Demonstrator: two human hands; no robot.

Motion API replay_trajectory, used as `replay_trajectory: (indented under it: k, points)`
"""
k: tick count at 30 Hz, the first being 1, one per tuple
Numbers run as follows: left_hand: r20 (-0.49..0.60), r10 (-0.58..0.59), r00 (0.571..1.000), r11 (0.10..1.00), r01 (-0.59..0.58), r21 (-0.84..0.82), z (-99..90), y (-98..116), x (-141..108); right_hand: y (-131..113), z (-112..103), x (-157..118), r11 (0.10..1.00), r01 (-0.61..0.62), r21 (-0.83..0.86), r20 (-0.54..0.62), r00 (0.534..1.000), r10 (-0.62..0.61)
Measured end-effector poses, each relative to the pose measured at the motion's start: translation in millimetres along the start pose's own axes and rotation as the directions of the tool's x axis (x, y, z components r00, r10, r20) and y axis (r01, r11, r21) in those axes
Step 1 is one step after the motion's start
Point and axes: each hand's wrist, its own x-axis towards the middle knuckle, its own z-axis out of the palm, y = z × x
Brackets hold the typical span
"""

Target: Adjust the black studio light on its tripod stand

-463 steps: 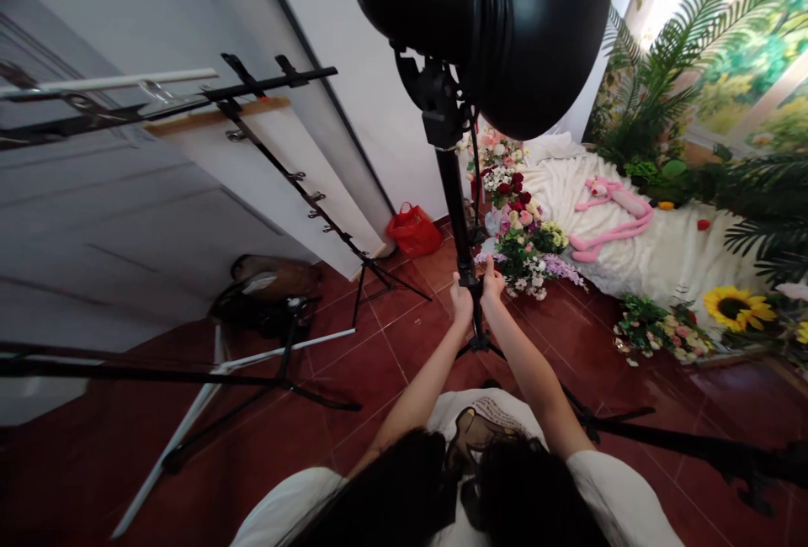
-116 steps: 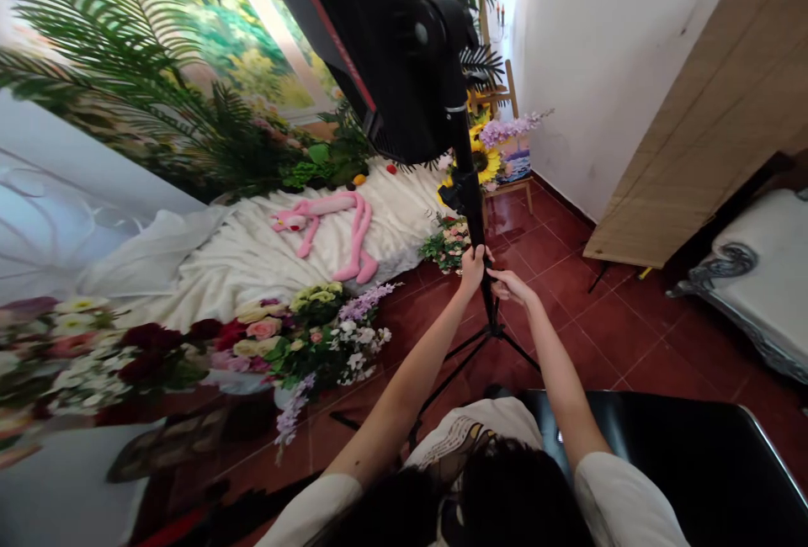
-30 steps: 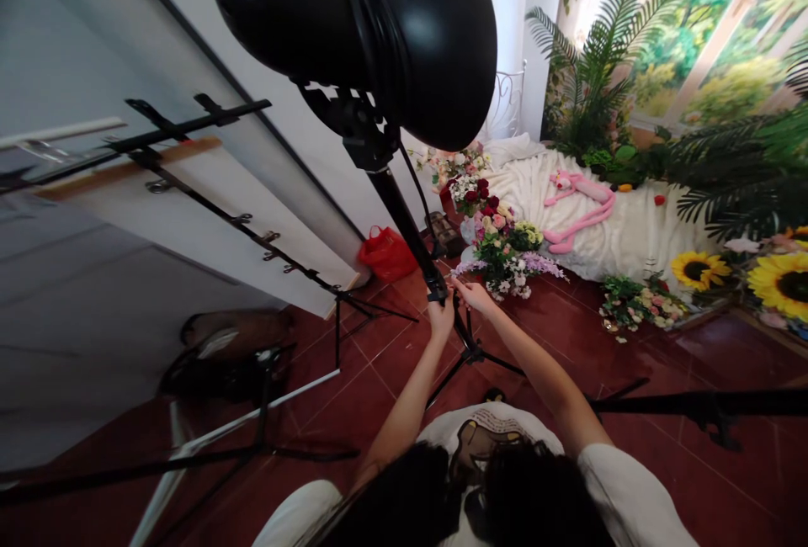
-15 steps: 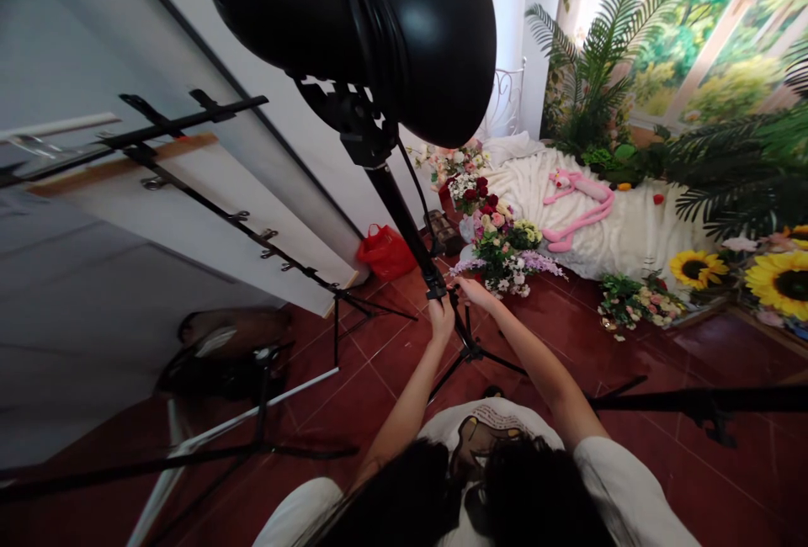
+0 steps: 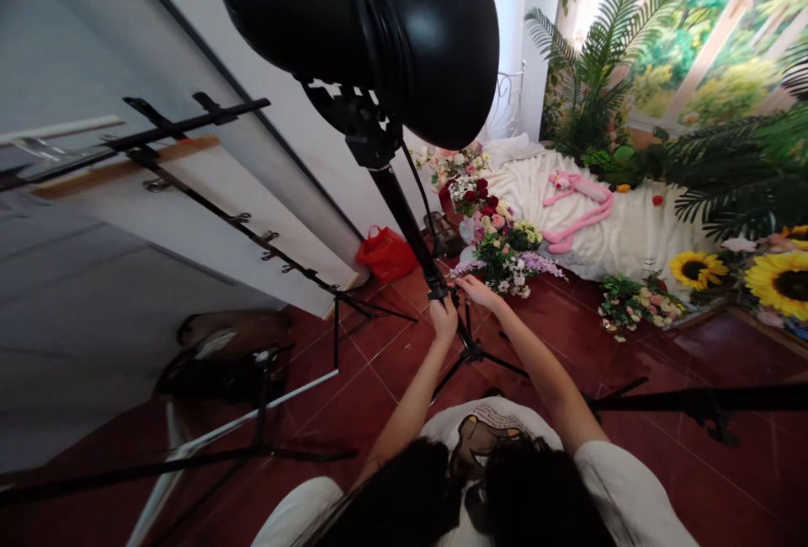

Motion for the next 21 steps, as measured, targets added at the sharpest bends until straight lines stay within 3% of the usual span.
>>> replay_trajectory:
  k: [2, 6, 11, 16, 21]
  points:
    - [0.009, -0.029, 1.000, 1.000, 0.029, 0.000, -1.7, 1.7, 0.2, -1.8, 0.9, -3.3, 0.999, 0.034, 0.018, 0.004, 0.999, -0.034]
    - [0.013, -0.037, 0.999, 0.999, 0.037, -0.016, -2.7, 5.2, 0.7, -5.8, 6.1, -4.3, 0.978, 0.014, 0.208, 0.020, 1.000, -0.019]
    - [0.012, -0.035, 0.999, 0.998, 0.035, -0.045, -3.1, 6.3, 1.1, -9.1, 10.0, -7.0, 0.950, 0.011, 0.312, -0.074, 0.997, 0.013]
    - [0.028, -0.047, 0.999, 0.995, 0.049, -0.084, -2.8, 6.7, 1.4, -8.6, 11.6, -16.6, 0.872, -0.048, 0.488, -0.062, 0.994, 0.089]
    - [0.011, -0.058, 0.998, 0.996, 0.058, -0.074, -1.2, 6.5, 1.7, -5.3, 16.9, -14.4, 0.798, -0.011, 0.602, -0.110, 0.989, 0.097]
